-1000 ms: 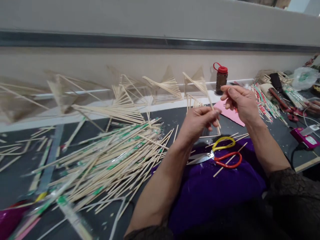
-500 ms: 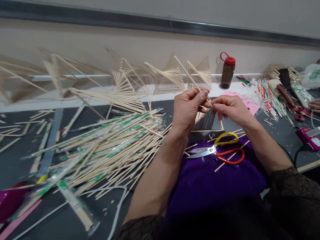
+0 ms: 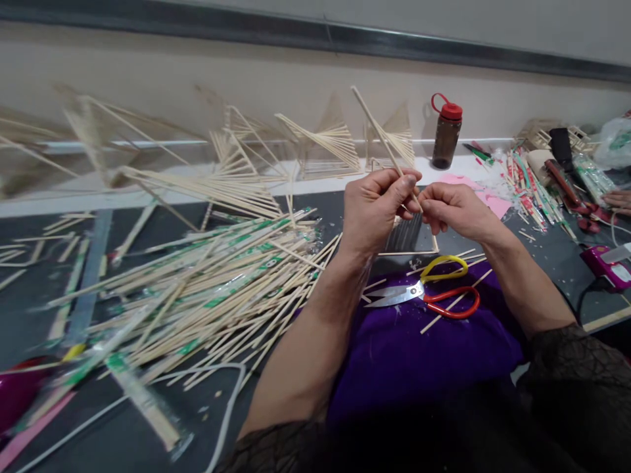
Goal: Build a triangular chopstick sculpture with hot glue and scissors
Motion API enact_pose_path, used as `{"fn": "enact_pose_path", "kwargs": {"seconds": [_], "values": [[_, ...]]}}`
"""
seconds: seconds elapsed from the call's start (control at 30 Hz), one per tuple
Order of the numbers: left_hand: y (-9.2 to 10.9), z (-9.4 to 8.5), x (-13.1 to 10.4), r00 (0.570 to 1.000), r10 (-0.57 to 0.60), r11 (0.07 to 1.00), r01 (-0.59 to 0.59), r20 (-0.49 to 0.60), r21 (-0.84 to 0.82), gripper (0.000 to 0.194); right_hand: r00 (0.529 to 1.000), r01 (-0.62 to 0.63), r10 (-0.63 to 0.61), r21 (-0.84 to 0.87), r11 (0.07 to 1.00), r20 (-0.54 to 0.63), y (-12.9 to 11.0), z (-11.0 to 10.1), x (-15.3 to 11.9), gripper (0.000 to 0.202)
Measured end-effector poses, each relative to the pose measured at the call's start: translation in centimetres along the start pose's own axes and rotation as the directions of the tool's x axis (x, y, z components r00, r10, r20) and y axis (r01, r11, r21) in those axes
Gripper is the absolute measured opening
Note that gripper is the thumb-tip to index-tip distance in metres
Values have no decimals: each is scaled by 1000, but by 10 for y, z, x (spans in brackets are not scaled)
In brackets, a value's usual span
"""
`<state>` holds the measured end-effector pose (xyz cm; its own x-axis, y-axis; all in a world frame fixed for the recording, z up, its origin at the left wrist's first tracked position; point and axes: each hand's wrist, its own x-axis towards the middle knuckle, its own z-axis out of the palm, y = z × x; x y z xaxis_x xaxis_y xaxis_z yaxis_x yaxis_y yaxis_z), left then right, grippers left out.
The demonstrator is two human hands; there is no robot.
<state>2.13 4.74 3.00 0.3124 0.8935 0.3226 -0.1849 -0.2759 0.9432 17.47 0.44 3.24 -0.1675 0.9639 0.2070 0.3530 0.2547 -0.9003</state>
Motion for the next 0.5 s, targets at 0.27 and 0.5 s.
{"fn": "enact_pose_path", "kwargs": {"seconds": [0.27,0.5], "values": [[3,-9,5,996,-67,989,75,66,-124,22,979,-45,36,-39,998,-203,-2,-12,2,15],[-3,-11,9,999,-46,991,47,8,-125,23,925,-46,-22,-168,985,-380,2,-43,-3,34]]}}
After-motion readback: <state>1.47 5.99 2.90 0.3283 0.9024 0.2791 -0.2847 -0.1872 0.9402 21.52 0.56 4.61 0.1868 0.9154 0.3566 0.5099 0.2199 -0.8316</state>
